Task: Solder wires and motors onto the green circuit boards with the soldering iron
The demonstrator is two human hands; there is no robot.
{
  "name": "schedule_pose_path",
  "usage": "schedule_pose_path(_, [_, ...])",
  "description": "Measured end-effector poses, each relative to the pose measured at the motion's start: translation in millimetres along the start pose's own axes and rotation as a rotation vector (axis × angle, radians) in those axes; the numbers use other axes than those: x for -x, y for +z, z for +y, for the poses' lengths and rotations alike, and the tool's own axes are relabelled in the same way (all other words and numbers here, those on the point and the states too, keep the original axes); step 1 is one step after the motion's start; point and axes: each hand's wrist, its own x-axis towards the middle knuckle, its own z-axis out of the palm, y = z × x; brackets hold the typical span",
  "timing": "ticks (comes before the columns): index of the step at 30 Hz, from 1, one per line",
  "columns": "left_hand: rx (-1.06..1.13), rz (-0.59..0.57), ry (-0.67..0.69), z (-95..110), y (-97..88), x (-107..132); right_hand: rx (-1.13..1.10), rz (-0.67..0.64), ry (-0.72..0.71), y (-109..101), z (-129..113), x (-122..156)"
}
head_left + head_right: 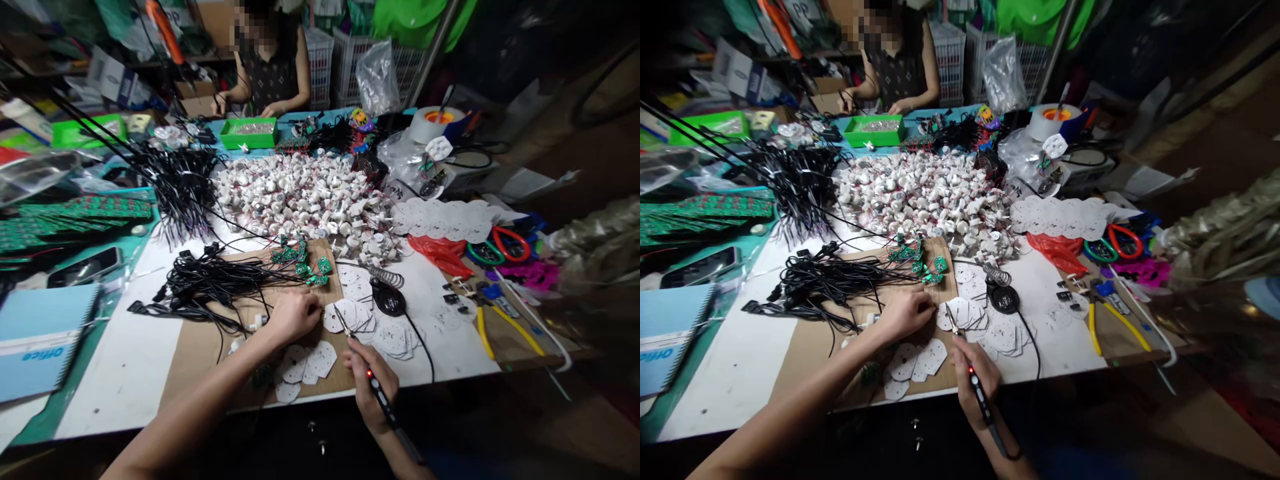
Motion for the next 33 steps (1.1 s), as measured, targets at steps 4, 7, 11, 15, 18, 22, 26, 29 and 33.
schedule_pose_path(4, [-0.05, 0.044, 0.011, 4, -11.5, 3, -0.023, 0.016, -0.033, 1, 2, 0])
schedule_pose_path(7, [-0.03, 0.141, 0.017, -6, -40.3, -9, -0.027, 0.022, -0.02, 1, 2, 1])
schedule_pose_path(11, [-0.079, 0.334, -0.059, -34, -92.6, -55, -0.024, 0.016, -0.032, 2, 4, 3])
schedule_pose_path(15, [-0.251, 0.316, -0.154, -60, -121.2, -110, -0.007, 0.019, -0.055, 2, 6, 4])
schedule_pose_path(18, [-0.37, 0.188, -0.128, -68, -121.6, -132, 0.002, 0.031, -0.05, 0, 6, 3])
schedule_pose_path(22, [-0.417, 0.147, -0.125, -73, -114.5, -138, 0.016, 0.045, -0.048, -1, 5, 3])
schedule_pose_path(26, [-0.447, 0.13, -0.117, -73, -111.5, -138, 0.013, 0.038, -0.067, -1, 5, 3])
schedule_pose_path(29, [-0.465, 0.129, -0.114, -69, -110.6, -140, 0.017, 0.028, -0.056, -2, 4, 2])
schedule_pose_path(33, [-0.49, 0.146, -0.076, -59, -114.0, -136, 0.014, 0.039, -0.065, -2, 2, 0])
